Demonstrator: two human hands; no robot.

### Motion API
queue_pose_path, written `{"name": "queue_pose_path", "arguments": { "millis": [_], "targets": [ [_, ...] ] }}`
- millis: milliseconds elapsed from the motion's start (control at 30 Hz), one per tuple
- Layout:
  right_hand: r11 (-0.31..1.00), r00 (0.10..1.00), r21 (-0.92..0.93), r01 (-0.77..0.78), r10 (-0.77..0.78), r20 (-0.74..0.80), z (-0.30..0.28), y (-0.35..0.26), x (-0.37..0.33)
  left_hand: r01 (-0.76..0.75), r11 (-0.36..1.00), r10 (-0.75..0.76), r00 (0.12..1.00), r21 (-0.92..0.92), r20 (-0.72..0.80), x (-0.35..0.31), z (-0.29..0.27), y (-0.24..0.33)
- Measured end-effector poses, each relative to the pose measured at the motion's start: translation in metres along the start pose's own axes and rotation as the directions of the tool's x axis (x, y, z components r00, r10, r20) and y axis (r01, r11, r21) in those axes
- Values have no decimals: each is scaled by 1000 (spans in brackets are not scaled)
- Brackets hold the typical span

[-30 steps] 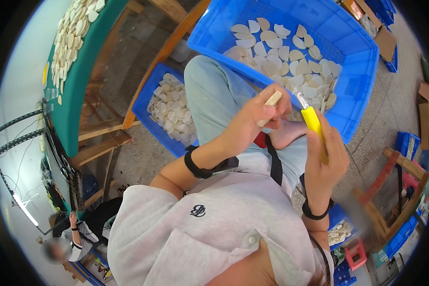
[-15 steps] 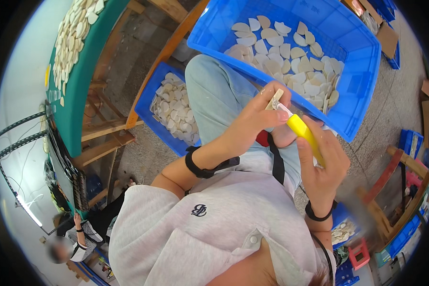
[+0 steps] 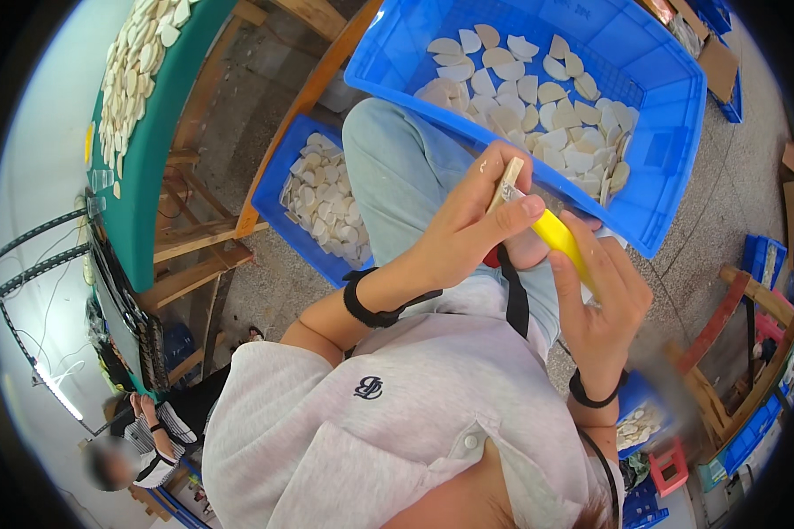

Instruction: Scraping and cleaning small white objects using a utility knife while sitting on the floor.

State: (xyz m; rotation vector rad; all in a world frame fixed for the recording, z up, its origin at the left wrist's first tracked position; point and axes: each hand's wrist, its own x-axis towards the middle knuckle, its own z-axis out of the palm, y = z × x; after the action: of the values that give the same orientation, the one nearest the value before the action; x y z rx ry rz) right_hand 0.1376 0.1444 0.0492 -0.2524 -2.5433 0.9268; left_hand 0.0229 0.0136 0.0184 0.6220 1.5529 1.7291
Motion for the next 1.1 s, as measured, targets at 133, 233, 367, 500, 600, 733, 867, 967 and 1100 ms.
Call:
{"name": "queue_pose_path", "arguments": {
  "millis": [133,233,367,500,600,733,867,967,1100],
  "targets": [
    [999,1000,-28,25,-26,-5,1,0,-1,-75,990,75,997,118,8,-1,-4,-3],
    [997,999,-64,32,-33,-6,2,-2,-2,-144,976,144,990,163,12,-1,-6,-7],
    [997,1000,-70,-20,20,-10,3,-7,-2,-169,981,176,981,95,-80,0,1,-10],
    [995,983,-8,-102,99,-156,12,-3,-2,-157,981,168,981,111,-94,-1,2,-6],
    [995,994,49,-91,94,-55,3,-6,0,-182,976,194,977,120,-93,0,3,-7],
    [997,1000,72,-20,20,-4,2,-4,-1,-211,968,226,968,136,-108,-1,1,-9],
    [999,1000,35,-18,18,1,0,-4,-1,-183,975,198,974,129,-112,-1,2,-9],
    [1000,1000,-8,-9,9,0,1,-5,-1,-237,957,258,959,168,-118,1,1,-15],
    [999,1000,-45,-7,7,12,-1,-6,-1,-253,957,273,950,139,-151,0,3,-16]
  ]
}}
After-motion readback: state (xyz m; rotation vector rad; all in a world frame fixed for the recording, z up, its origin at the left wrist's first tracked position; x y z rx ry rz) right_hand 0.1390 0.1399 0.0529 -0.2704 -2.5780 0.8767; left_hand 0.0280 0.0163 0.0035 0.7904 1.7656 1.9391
